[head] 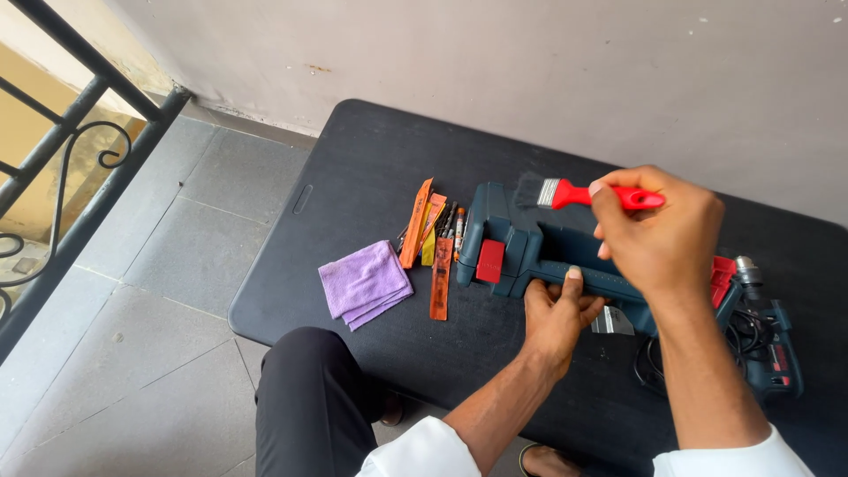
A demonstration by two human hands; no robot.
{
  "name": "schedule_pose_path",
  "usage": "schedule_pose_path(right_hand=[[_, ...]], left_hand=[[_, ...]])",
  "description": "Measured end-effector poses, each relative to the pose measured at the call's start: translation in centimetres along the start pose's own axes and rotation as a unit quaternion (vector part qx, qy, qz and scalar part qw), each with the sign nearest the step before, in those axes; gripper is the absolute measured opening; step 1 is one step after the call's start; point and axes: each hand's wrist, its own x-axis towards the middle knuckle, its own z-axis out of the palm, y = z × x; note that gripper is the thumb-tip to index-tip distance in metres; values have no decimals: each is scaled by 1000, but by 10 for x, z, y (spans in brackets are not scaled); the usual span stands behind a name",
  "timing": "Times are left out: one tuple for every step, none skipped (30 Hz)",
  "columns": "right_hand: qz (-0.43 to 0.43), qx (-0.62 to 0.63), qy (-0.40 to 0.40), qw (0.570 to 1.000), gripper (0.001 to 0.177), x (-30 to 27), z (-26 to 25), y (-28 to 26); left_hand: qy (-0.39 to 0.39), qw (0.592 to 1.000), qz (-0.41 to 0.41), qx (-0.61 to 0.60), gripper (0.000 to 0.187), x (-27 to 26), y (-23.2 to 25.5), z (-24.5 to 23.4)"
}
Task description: Cleaning a drill bit case using a cloth and a brush.
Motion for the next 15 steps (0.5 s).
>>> schedule_pose_path(right_hand=[[2, 0, -1, 1000, 8, 0, -2, 2], [8, 49, 0, 999, 9, 1, -5, 3], [14, 99, 1, 995, 10, 2, -7, 4], [16, 98, 1, 995, 10, 3, -10, 8], [12, 98, 6, 995, 10, 4, -12, 12], [8, 99, 12, 995, 11, 5, -14, 15], [8, 99, 13, 995, 11, 6, -14, 20], [27, 120, 11, 992, 11, 7, -14, 25], [46, 141, 9, 989, 11, 7, -14, 30], [47, 140, 9, 989, 11, 8, -12, 36], [65, 137, -3, 988, 12, 8, -10, 43], [82, 134, -15, 987, 13, 10, -8, 49], [82, 134, -14, 988, 13, 10, -2, 52], [97, 114, -46, 988, 13, 9, 3, 55], [113, 95, -78, 986, 13, 8, 9, 58]], left_hand=[[1, 1000, -2, 0, 46, -7, 6, 0], [32, 999, -34, -1, 46, -11, 14, 3], [62, 996, -66, -3, 48, -16, 22, 5], [63, 996, -67, -3, 48, -22, 22, 6], [105, 990, -95, 0, 52, -27, 23, 7], [146, 982, -121, 4, 56, -31, 25, 8], [146, 982, -121, 4, 56, -30, 20, 3], [194, 971, -141, 11, 54, -29, 14, -2], [242, 957, -160, 18, 53, -28, 8, -7], [242, 957, -161, 18, 53, -26, 3, -16], [264, 950, -165, 37, 54, -24, -3, -25], [285, 942, -168, 56, 55, -20, -8, -34], [284, 942, -168, 56, 55, -19, -10, -41], [292, 936, -178, 78, 55, -19, -13, -47], [301, 930, -187, 101, 55, -18, -15, -54]])
